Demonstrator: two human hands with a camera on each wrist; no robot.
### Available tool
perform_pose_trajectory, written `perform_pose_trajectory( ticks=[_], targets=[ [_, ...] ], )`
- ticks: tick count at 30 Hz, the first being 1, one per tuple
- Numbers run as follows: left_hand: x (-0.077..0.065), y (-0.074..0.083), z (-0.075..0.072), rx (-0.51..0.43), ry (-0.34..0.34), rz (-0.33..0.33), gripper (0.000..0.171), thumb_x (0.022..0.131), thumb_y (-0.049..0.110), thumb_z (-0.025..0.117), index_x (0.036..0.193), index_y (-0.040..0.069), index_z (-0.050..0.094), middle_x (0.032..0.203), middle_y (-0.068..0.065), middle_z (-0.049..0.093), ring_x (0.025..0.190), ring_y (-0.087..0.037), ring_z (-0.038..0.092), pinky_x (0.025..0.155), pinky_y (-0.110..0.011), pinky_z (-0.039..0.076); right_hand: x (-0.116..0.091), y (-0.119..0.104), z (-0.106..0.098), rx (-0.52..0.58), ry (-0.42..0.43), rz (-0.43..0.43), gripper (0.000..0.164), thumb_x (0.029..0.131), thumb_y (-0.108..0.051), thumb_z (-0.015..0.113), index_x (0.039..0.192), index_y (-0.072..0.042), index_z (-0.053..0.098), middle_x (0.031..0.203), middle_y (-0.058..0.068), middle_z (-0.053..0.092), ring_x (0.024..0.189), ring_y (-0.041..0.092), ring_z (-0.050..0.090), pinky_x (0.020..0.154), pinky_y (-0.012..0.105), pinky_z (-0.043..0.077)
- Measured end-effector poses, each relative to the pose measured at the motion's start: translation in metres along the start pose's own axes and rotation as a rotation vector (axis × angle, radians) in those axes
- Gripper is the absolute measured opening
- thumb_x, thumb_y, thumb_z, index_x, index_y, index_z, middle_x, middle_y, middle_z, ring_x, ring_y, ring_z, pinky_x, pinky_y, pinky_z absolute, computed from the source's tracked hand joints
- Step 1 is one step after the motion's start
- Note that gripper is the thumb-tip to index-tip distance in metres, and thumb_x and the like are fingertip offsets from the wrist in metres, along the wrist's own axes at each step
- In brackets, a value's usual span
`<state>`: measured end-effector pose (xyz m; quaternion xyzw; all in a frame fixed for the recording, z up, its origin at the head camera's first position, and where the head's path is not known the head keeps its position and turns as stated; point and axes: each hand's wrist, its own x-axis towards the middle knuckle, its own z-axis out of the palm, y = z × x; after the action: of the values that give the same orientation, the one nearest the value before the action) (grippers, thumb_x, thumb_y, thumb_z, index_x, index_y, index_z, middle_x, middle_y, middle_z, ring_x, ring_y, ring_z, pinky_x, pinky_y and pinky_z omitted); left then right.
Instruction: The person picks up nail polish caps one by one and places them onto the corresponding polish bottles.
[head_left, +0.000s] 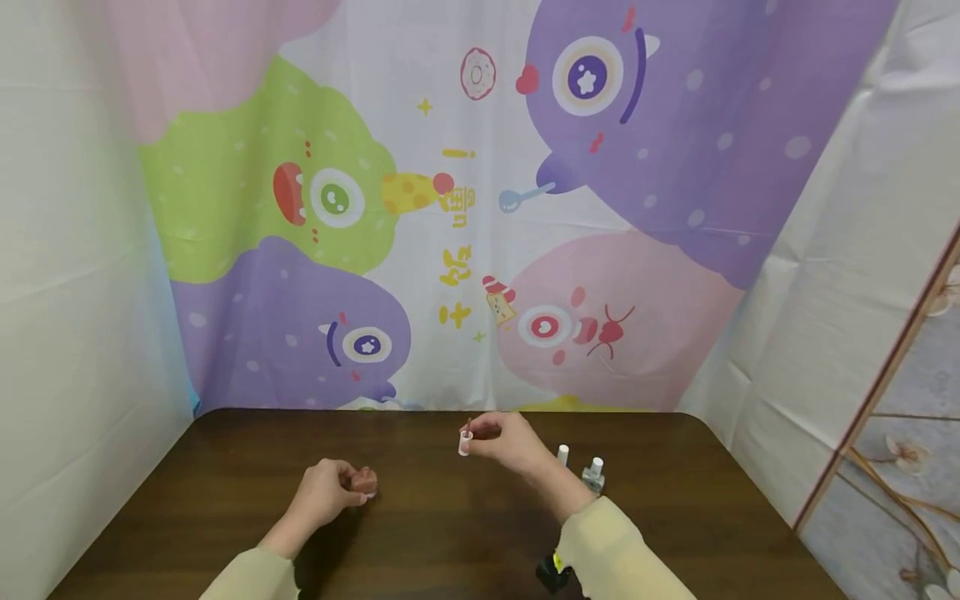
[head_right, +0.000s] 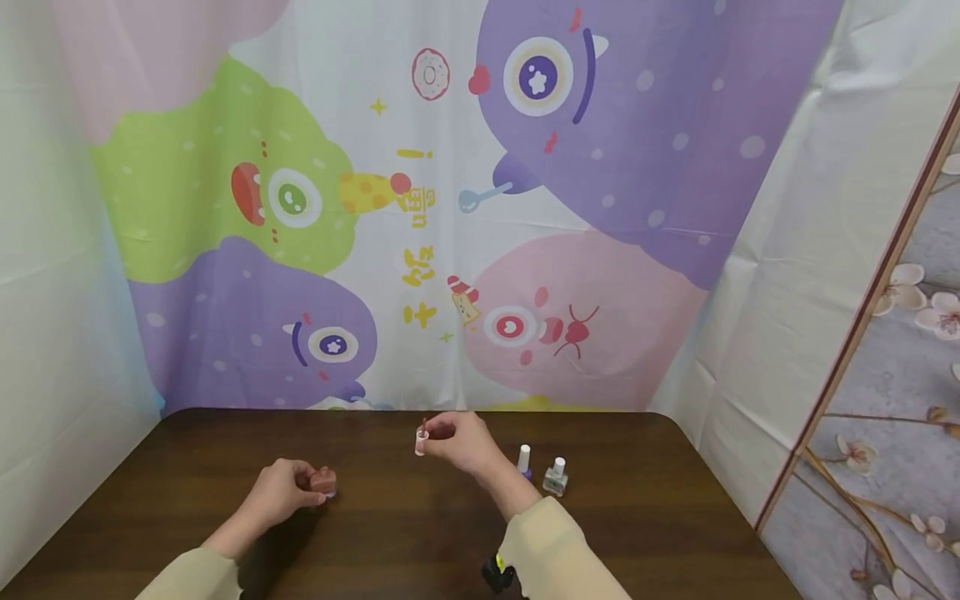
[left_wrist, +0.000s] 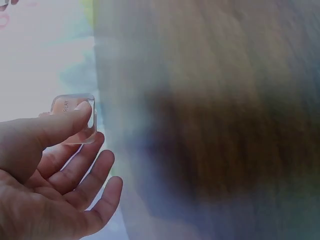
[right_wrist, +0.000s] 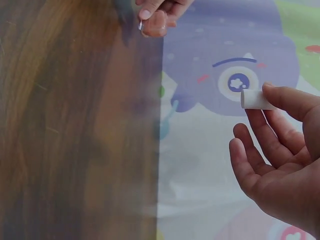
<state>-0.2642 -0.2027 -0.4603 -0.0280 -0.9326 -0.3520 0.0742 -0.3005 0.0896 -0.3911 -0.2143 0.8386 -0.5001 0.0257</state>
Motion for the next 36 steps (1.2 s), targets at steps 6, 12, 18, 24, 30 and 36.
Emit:
perform_pose_trajectory(
  ticks=[6, 12, 18, 24, 30, 36],
  targets=[
    [-0.002, 0.010, -0.009, -0.029, 0.021, 0.025, 0.021, 0.068, 0.010, 0.083, 0.075, 0.005, 0.063, 0.067, 0.001, 0.057, 0.065, -0.014, 0.051, 0.057, -0.028, 0.043, -0.007, -0.007, -0.016, -0.004, 0.002, -0.003, 0.021, 0.080, -0.021, 0.075, 0.095, -0.008, 0.070, 0.096, 0.002, 0.068, 0.089, 0.012, 0.059, 0.080, 0.031, 0.049],
    [-0.007, 0.025, -0.023, -0.038, 0.046, 0.044, 0.021, 0.068, 0.012, 0.083, 0.076, 0.005, 0.064, 0.068, 0.000, 0.058, 0.065, -0.013, 0.052, 0.059, -0.028, 0.043, -0.016, -0.018, -0.034, -0.021, 0.006, -0.025, 0.020, 0.080, -0.019, 0.075, 0.095, -0.007, 0.070, 0.093, 0.003, 0.069, 0.087, 0.011, 0.060, 0.078, 0.029, 0.050],
    [-0.011, 0.041, -0.037, -0.047, 0.056, 0.052, 0.019, 0.072, 0.015, 0.080, 0.081, 0.007, 0.066, 0.070, 0.000, 0.060, 0.068, -0.013, 0.053, 0.060, -0.027, 0.044, -0.026, -0.034, -0.052, -0.013, 0.033, 0.008, 0.026, 0.081, -0.020, 0.074, 0.100, -0.003, 0.068, 0.095, 0.006, 0.068, 0.088, 0.014, 0.060, 0.078, 0.030, 0.051],
    [-0.017, 0.054, -0.048, -0.044, 0.099, 0.087, 0.020, 0.074, 0.019, 0.080, 0.086, 0.008, 0.068, 0.075, 0.001, 0.065, 0.072, -0.012, 0.058, 0.064, -0.028, 0.047, -0.036, -0.048, -0.066, -0.032, 0.053, 0.005, 0.024, 0.081, -0.020, 0.074, 0.098, -0.004, 0.067, 0.093, 0.006, 0.069, 0.087, 0.016, 0.062, 0.078, 0.032, 0.051],
    [-0.024, 0.066, -0.053, -0.063, 0.148, 0.135, 0.020, 0.075, 0.020, 0.079, 0.090, 0.009, 0.070, 0.079, 0.002, 0.069, 0.075, -0.012, 0.062, 0.067, -0.028, 0.048, -0.039, -0.044, -0.074, -0.021, 0.054, -0.019, 0.027, 0.081, -0.023, 0.075, 0.098, -0.004, 0.066, 0.093, 0.006, 0.070, 0.088, 0.015, 0.065, 0.077, 0.030, 0.050],
    [-0.028, 0.081, -0.056, -0.086, 0.196, 0.177, 0.021, 0.076, 0.020, 0.079, 0.092, 0.010, 0.070, 0.083, 0.003, 0.069, 0.079, -0.012, 0.063, 0.072, -0.031, 0.051, -0.047, -0.053, -0.081, -0.044, 0.083, -0.042, 0.026, 0.081, -0.023, 0.075, 0.097, -0.005, 0.066, 0.093, 0.006, 0.069, 0.087, 0.015, 0.065, 0.075, 0.029, 0.050]
  ],
)
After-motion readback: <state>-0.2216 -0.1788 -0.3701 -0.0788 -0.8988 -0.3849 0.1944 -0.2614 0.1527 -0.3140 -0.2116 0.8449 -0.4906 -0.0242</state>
